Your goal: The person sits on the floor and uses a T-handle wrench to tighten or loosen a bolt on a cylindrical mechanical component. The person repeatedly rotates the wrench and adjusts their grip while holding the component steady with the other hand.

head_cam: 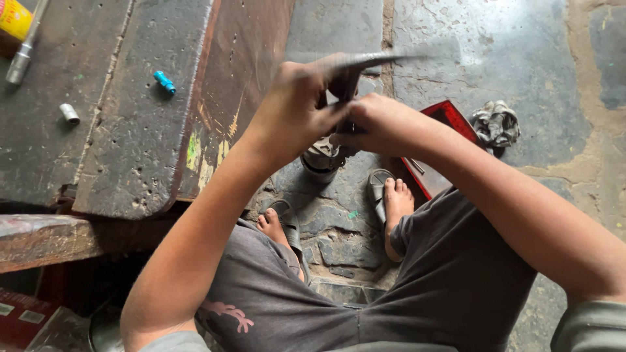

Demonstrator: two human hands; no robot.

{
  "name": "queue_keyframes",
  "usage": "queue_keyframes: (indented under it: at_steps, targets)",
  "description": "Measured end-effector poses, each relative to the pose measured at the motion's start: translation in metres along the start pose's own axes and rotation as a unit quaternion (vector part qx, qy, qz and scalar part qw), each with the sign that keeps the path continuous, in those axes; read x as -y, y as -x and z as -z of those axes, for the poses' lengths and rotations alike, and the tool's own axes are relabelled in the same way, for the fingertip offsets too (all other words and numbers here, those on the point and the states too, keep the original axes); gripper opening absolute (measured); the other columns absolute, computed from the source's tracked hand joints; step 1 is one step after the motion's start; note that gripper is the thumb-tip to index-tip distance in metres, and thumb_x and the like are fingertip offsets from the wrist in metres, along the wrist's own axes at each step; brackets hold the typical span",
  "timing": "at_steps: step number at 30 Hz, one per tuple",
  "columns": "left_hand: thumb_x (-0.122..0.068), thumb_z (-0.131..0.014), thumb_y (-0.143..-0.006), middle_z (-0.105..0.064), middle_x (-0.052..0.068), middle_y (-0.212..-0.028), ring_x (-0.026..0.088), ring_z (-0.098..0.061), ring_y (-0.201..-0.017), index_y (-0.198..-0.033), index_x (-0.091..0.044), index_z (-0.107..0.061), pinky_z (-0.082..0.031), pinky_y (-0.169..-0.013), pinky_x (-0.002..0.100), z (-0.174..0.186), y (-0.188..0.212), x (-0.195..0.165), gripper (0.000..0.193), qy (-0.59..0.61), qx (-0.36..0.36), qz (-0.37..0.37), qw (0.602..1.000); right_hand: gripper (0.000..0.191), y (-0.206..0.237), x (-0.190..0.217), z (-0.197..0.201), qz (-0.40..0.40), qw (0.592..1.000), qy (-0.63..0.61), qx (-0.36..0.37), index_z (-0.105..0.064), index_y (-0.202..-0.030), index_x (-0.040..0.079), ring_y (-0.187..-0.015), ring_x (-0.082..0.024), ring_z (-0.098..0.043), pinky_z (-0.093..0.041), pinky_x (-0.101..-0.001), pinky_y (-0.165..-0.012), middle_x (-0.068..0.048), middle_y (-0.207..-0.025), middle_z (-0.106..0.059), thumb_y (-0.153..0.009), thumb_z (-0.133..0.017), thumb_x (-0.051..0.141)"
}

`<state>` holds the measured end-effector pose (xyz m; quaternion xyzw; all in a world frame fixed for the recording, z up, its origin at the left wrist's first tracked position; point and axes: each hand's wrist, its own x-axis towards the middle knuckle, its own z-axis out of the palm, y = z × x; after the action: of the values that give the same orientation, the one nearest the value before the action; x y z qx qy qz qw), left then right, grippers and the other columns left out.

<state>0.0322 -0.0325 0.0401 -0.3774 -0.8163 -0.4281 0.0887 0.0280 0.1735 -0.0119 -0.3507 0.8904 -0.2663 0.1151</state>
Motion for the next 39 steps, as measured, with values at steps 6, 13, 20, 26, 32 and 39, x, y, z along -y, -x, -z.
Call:
queue_keyframes:
  at_steps: [6, 13, 20, 26, 32, 39]
  targets:
    - [-0.035, -0.086, -0.087, -0.07, 0.019, -0.089, 0.03, -0.072, -0.078, -0.111, 0.003, -0.058, -0.057, -0.07, 0.04, -0.005, 0.0, 0.0, 0.053, -0.046, 0.012, 0.013, 0.999, 0.014, 0.001, -0.009, -0.008, 0.081, 0.996, -0.021, -0.032, -0.074, -0.1, 0.01, -0.075, -0.035, -0.071, -0.057, -0.043, -0.069, -0.015, -0.084, -0.074, -0.089, -0.075, 0.017]
    - [-0.013, -0.062, -0.103, -0.074, 0.016, -0.098, 0.024, -0.076, -0.086, -0.123, 0.002, -0.058, -0.059, -0.075, 0.037, -0.007, 0.004, 0.001, 0.024, 0.1, 0.051, 0.042, 0.993, 0.028, -0.001, -0.017, -0.011, 0.028, 0.998, -0.015, -0.051, -0.068, -0.107, 0.003, -0.08, -0.033, -0.072, -0.058, -0.0426, -0.071, -0.017, -0.092, -0.072, -0.087, -0.076, 0.022]
    - [-0.03, -0.082, -0.095, -0.071, 0.012, -0.075, 0.021, -0.07, -0.064, -0.094, 0.0, -0.066, -0.054, -0.061, 0.035, -0.004, 0.0, 0.002, 0.034, -0.01, -0.005, 0.014, 1.0, 0.03, -0.002, -0.013, -0.013, -0.004, 1.0, 0.008, -0.001, -0.069, -0.106, 0.001, -0.085, -0.032, -0.072, -0.058, -0.0412, -0.078, -0.016, -0.092, -0.073, -0.092, -0.073, 0.028]
    - [-0.028, -0.082, -0.095, -0.07, 0.011, -0.076, 0.018, -0.07, -0.066, -0.106, 0.0, -0.064, -0.055, -0.06, 0.033, -0.004, -0.002, 0.002, 0.035, -0.018, 0.014, -0.008, 1.0, 0.019, -0.004, -0.021, -0.017, -0.037, 0.999, -0.02, 0.005, -0.072, -0.098, 0.005, -0.086, -0.03, -0.074, -0.059, -0.0397, -0.077, -0.013, -0.092, -0.076, -0.09, -0.069, 0.022]
    - [-0.003, -0.064, -0.094, -0.073, 0.011, -0.108, 0.018, -0.076, -0.095, -0.127, 0.001, -0.056, -0.065, -0.083, 0.032, -0.001, 0.004, -0.001, 0.034, 0.198, 0.049, 0.007, 0.979, 0.027, -0.003, -0.014, -0.014, -0.036, 0.999, -0.005, -0.011, -0.069, -0.105, 0.003, -0.079, -0.035, -0.072, -0.057, -0.0436, -0.073, -0.017, -0.09, -0.073, -0.085, -0.073, 0.022]
    - [-0.008, -0.078, -0.095, -0.077, 0.013, -0.095, 0.021, -0.08, -0.086, -0.107, 0.0, -0.067, -0.062, -0.075, 0.033, -0.002, -0.002, 0.003, 0.018, 0.062, -0.007, -0.02, 0.998, 0.034, -0.006, -0.024, -0.018, -0.124, 0.984, 0.091, 0.094, -0.072, -0.094, 0.003, -0.081, -0.03, -0.072, -0.057, -0.0415, -0.077, -0.018, -0.089, -0.073, -0.098, -0.071, 0.037]
